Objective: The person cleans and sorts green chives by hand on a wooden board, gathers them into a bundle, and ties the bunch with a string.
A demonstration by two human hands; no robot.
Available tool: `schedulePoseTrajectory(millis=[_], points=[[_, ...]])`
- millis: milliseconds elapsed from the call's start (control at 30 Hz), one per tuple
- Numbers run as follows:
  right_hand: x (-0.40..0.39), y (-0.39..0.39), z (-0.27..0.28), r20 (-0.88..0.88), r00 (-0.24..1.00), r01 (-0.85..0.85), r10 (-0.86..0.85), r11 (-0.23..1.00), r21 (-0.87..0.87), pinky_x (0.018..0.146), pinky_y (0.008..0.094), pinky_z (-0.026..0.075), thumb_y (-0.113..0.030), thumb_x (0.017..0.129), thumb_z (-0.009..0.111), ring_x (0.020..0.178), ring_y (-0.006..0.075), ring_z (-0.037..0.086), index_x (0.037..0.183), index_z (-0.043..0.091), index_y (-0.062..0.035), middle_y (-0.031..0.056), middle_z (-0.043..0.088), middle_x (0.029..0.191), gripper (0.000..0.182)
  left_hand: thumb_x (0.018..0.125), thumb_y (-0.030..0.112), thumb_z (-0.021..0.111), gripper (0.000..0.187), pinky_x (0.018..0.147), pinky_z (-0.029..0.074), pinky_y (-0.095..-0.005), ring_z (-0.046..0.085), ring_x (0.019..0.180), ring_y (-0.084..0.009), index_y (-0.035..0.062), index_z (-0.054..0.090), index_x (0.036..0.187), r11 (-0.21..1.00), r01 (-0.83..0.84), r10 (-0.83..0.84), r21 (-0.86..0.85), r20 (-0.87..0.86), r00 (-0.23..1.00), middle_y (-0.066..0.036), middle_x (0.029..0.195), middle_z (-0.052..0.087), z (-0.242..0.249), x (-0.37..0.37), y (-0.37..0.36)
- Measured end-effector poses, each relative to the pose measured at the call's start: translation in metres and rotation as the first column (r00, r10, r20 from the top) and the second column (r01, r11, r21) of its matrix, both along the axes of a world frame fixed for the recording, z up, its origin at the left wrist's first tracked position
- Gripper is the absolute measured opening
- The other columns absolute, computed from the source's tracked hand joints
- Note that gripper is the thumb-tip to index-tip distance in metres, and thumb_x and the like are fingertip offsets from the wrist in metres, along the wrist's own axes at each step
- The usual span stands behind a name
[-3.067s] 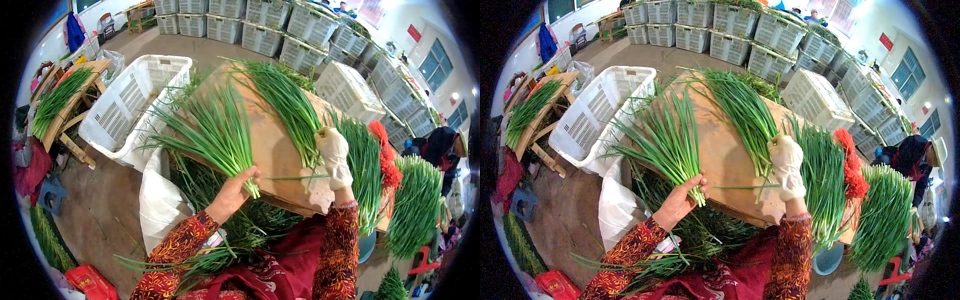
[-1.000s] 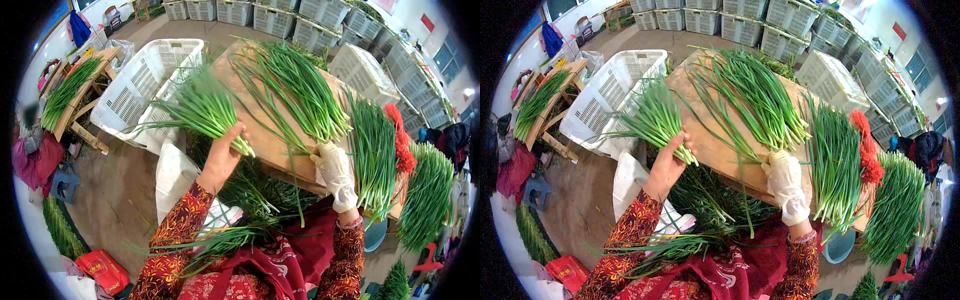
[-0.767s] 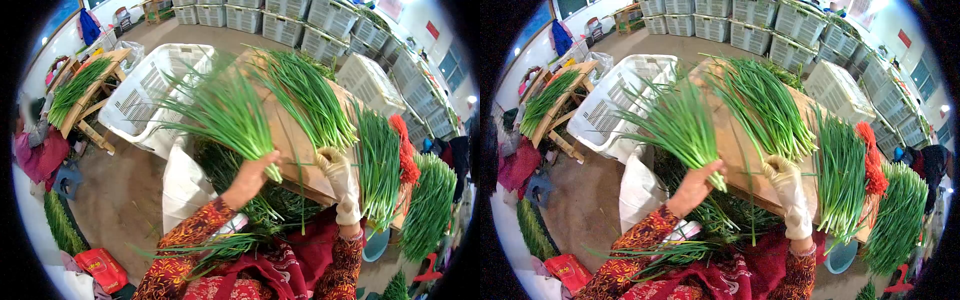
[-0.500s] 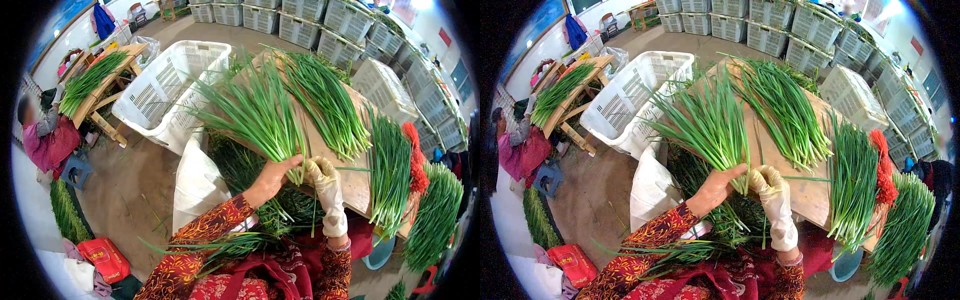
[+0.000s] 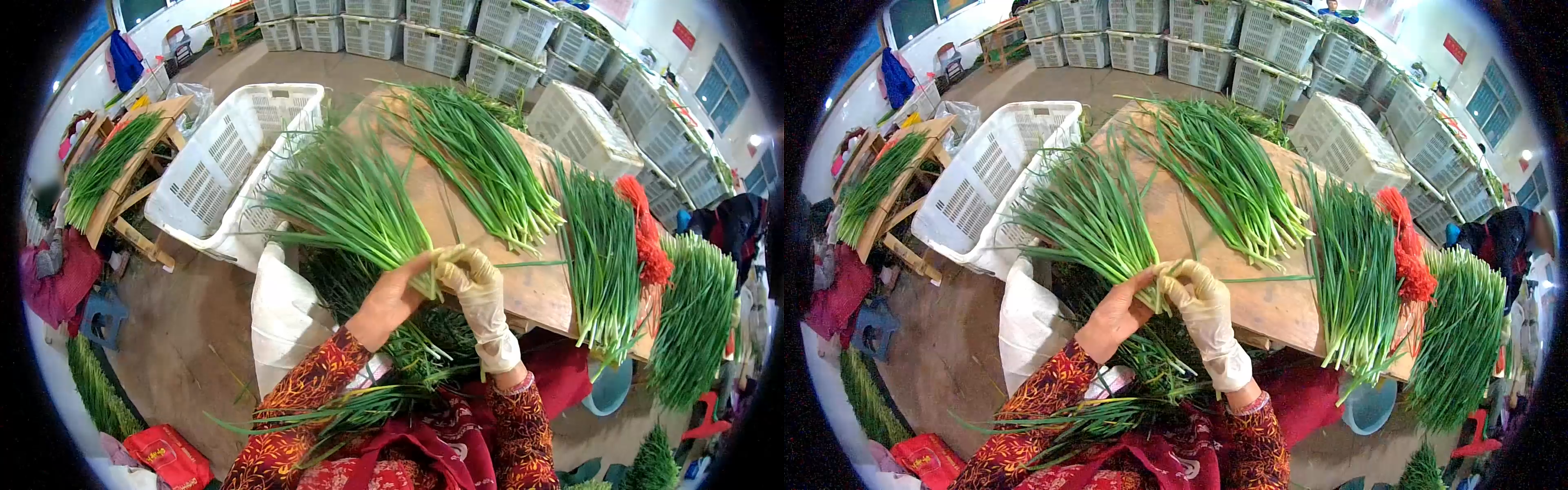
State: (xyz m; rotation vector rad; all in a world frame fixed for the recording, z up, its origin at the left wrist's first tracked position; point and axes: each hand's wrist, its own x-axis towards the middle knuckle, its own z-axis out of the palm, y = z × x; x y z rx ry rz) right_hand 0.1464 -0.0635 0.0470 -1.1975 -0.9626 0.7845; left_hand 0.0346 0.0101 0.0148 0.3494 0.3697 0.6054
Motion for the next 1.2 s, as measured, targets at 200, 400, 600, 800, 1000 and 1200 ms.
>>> schedulePoseTrajectory(millis=[200,400,600,800,1000,1200], points=[[0.003,-0.041,0.003,0.405,0.684,-0.448,0.607,0.787,-0.423,0.071,0.0294,0.046,-0.013,0.076,0.066,0.077,0.0180,0.058,0.084,0.062,-0.0052,0.0076,0.061,0.080,0.012,0.083,0.014,0.059,0.017,0.069,0.052,-0.0325,0.059,0.079,-0.0149,0.0054,0.056,0.097,0.937,-0.322,0.329,0.137,-0.031,0.944,-0.006,0.086,0.061,-0.001,-0.016,0.031],[0.079,-0.008,0.017,0.972,0.230,0.272,-0.052,0.962,-0.013,0.063,0.0356,0.046,-0.015,0.073,0.066,0.073,0.0252,0.059,0.083,0.059,-0.0063,0.0102,0.061,0.079,0.015,0.084,0.012,0.058,0.027,0.072,0.050,-0.0305,0.055,0.079,-0.0117,0.0064,0.049,0.109,0.869,-0.453,0.419,0.199,0.191,0.888,-0.004,0.095,0.054,0.026,-0.026,0.051],[0.114,0.022,-0.003,0.989,0.144,0.446,-0.011,0.893,-0.055,0.061,0.0377,0.045,-0.021,0.069,0.068,0.069,0.0286,0.058,0.080,0.059,-0.0074,0.0113,0.059,0.078,0.020,0.081,0.011,0.062,0.025,0.069,0.051,-0.0306,0.056,0.076,-0.0124,0.0014,0.053,0.102,0.975,-0.206,0.205,0.089,0.015,0.979,-0.004,0.087,0.057,0.001,-0.012,0.021],[0.114,0.026,-0.008,0.993,0.058,0.401,-0.100,0.914,0.068,0.060,0.0395,0.046,-0.023,0.070,0.066,0.065,0.0301,0.058,0.081,0.060,-0.0089,0.0111,0.060,0.074,0.019,0.079,0.009,0.064,0.021,0.067,0.051,-0.0287,0.059,0.073,-0.0133,0.0003,0.056,0.097,0.992,-0.088,0.090,0.087,-0.021,0.996,-0.005,0.088,0.060,0.002,0.005,-0.003],[0.100,0.023,0.012,0.864,0.424,0.420,-0.272,0.904,0.079,0.055,0.0348,0.045,-0.024,0.076,0.064,0.062,0.0248,0.059,0.081,0.061,-0.0070,0.0119,0.060,0.067,0.018,0.079,0.009,0.063,0.021,0.062,0.051,-0.0267,0.059,0.072,-0.0129,0.0030,0.055,0.097,0.979,-0.105,0.117,0.176,-0.058,0.992,-0.004,0.086,0.061,0.011,0.011,-0.009],[0.031,-0.001,0.019,0.567,0.812,0.223,-0.141,0.972,-0.079,0.054,0.0253,0.045,-0.008,0.076,0.065,0.059,0.0158,0.058,0.085,0.059,-0.0031,0.0062,0.061,0.070,0.012,0.081,0.013,0.063,0.022,0.074,0.048,-0.0257,0.056,0.085,-0.0118,0.0027,0.057,0.100,0.981,-0.117,0.126,0.158,-0.046,0.991,-0.004,0.094,0.059,0.005,0.029,-0.010]])
